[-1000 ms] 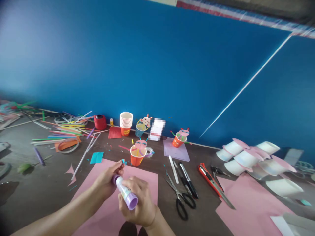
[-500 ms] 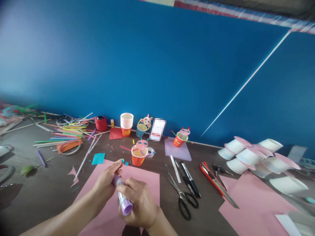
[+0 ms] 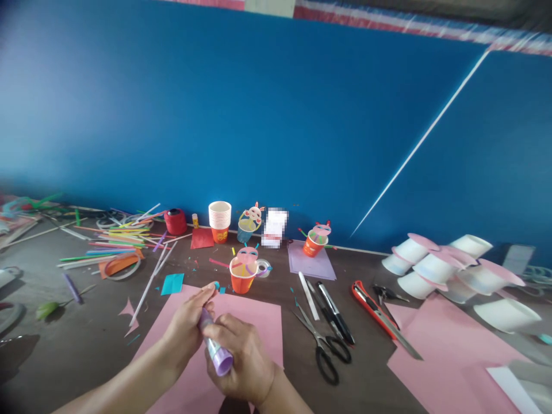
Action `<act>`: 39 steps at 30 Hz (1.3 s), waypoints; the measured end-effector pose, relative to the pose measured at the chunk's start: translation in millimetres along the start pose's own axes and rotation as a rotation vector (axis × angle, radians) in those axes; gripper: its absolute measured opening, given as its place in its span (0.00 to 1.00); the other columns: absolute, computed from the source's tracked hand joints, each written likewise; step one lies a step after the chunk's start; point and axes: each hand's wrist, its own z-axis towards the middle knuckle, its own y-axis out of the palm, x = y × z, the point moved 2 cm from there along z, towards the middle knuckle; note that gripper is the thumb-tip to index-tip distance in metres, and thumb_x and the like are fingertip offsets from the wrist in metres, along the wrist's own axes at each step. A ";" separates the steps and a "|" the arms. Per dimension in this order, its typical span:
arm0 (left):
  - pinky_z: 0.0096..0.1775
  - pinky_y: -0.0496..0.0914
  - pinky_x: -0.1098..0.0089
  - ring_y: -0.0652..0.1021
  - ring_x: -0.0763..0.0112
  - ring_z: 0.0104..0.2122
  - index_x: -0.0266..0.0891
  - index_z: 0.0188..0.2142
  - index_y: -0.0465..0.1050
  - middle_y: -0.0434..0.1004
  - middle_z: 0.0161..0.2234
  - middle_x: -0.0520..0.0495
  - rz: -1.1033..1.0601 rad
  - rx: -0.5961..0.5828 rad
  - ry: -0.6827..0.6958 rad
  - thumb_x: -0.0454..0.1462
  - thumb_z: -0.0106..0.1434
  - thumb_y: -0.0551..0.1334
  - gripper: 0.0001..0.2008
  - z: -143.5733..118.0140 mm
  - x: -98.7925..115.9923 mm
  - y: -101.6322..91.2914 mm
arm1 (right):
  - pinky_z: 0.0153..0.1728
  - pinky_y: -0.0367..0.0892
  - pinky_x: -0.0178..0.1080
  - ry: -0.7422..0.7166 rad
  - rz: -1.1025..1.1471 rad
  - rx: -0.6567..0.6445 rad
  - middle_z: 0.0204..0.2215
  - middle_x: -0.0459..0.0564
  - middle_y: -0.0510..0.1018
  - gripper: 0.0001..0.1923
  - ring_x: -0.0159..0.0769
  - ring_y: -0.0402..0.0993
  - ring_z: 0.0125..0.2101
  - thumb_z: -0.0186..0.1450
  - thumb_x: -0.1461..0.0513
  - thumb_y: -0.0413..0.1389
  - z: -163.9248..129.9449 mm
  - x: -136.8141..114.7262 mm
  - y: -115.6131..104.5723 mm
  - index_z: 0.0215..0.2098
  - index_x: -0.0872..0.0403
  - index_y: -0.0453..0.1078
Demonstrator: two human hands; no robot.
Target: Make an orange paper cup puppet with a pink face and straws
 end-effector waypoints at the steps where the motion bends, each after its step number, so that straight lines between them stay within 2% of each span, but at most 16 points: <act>1: 0.20 0.52 0.76 0.58 0.83 0.15 0.37 0.26 0.64 0.56 0.16 0.61 -0.031 0.006 -0.001 0.42 0.45 0.66 0.14 -0.4 -1.1 0.5 | 0.31 0.65 0.35 0.003 0.025 0.010 0.30 0.50 0.67 0.15 0.34 0.67 0.31 0.57 0.68 0.48 0.8 0.6 0.8 0.42 0.54 0.64; 5: 0.20 0.55 0.76 0.60 0.83 0.15 0.36 0.23 0.66 0.60 0.15 0.59 -0.110 0.031 -0.032 0.40 0.45 0.67 0.12 5.6 -1.8 -3.2 | 0.30 0.64 0.34 0.043 0.043 -0.012 0.31 0.49 0.67 0.16 0.33 0.67 0.30 0.58 0.67 0.48 0.6 5.9 1.8 0.44 0.52 0.63; 10: 0.25 0.62 0.75 0.69 0.81 0.19 0.36 0.27 0.70 0.71 0.23 0.55 -0.174 0.170 -0.020 0.37 0.47 0.67 0.09 25.4 21.3 -20.4 | 0.30 0.63 0.34 0.069 -0.164 -0.099 0.34 0.48 0.66 0.24 0.32 0.66 0.30 0.56 0.70 0.48 -4.8 19.4 -1.0 0.50 0.48 0.60; 14: 0.25 0.63 0.76 0.70 0.82 0.20 0.37 0.29 0.71 0.73 0.27 0.53 -0.212 0.138 -0.075 0.34 0.49 0.66 0.07 32.8 35.7 -22.3 | 0.31 0.64 0.36 0.245 -0.427 -0.226 0.41 0.51 0.66 0.35 0.35 0.67 0.32 0.49 0.75 0.47 -6.6 30.3 0.1 0.54 0.48 0.56; 17: 0.23 0.63 0.77 0.69 0.83 0.18 0.36 0.29 0.72 0.73 0.26 0.53 -0.193 0.111 -0.120 0.33 0.50 0.66 0.06 34.1 33.6 -19.8 | 0.33 0.65 0.36 0.289 -0.480 -0.298 0.40 0.51 0.68 0.37 0.36 0.68 0.34 0.48 0.77 0.46 -5.4 29.7 0.4 0.55 0.49 0.56; 20: 0.22 0.63 0.78 0.67 0.84 0.17 0.35 0.28 0.72 0.72 0.25 0.53 -0.160 0.024 -0.144 0.34 0.50 0.66 0.06 36.7 29.8 -18.3 | 0.36 0.65 0.36 0.278 -0.428 -0.246 0.38 0.50 0.70 0.31 0.37 0.68 0.38 0.53 0.76 0.45 1.3 23.0 -7.0 0.51 0.49 0.60; 24: 0.23 0.64 0.78 0.67 0.83 0.18 0.33 0.26 0.72 0.68 0.21 0.53 -0.079 -0.143 -0.189 0.37 0.50 0.66 0.08 38.7 32.9 -14.2 | 0.39 0.65 0.38 0.277 -0.370 0.007 0.36 0.50 0.72 0.17 0.37 0.69 0.39 0.61 0.71 0.45 22.2 14.1 -32.1 0.46 0.51 0.64; 29: 0.24 0.63 0.78 0.67 0.84 0.19 0.35 0.35 0.73 0.67 0.22 0.55 -0.181 -0.311 -0.159 0.34 0.49 0.67 0.12 35.4 37.9 -4.9 | 0.39 0.65 0.38 0.190 -0.367 0.161 0.36 0.49 0.73 0.10 0.35 0.69 0.38 0.62 0.68 0.48 58.7 10.8 -57.2 0.38 0.52 0.67; 33: 0.25 0.62 0.78 0.66 0.83 0.20 0.35 0.37 0.72 0.65 0.21 0.55 -0.240 -0.439 -0.175 0.32 0.51 0.66 0.12 33.6 35.1 -2.2 | 0.38 0.65 0.38 0.160 -0.330 0.116 0.35 0.49 0.71 0.11 0.35 0.68 0.38 0.62 0.69 0.48 82.8 11.6 -55.9 0.40 0.52 0.67; 35: 0.25 0.62 0.77 0.66 0.83 0.20 0.35 0.36 0.72 0.65 0.21 0.54 -0.257 -0.467 -0.188 0.32 0.52 0.65 0.10 32.9 34.8 -2.3 | 0.37 0.65 0.37 0.171 -0.288 0.068 0.34 0.48 0.71 0.12 0.34 0.67 0.37 0.62 0.69 0.48 90.2 12.3 -52.0 0.41 0.51 0.66; 39: 0.25 0.61 0.76 0.65 0.82 0.19 0.35 0.34 0.72 0.64 0.19 0.55 -0.281 -0.474 -0.240 0.33 0.53 0.64 0.08 30.8 36.1 -2.8 | 0.32 0.62 0.33 0.215 -0.245 0.011 0.32 0.46 0.70 0.10 0.31 0.66 0.31 0.60 0.72 0.49 96.9 15.0 -47.8 0.34 0.53 0.66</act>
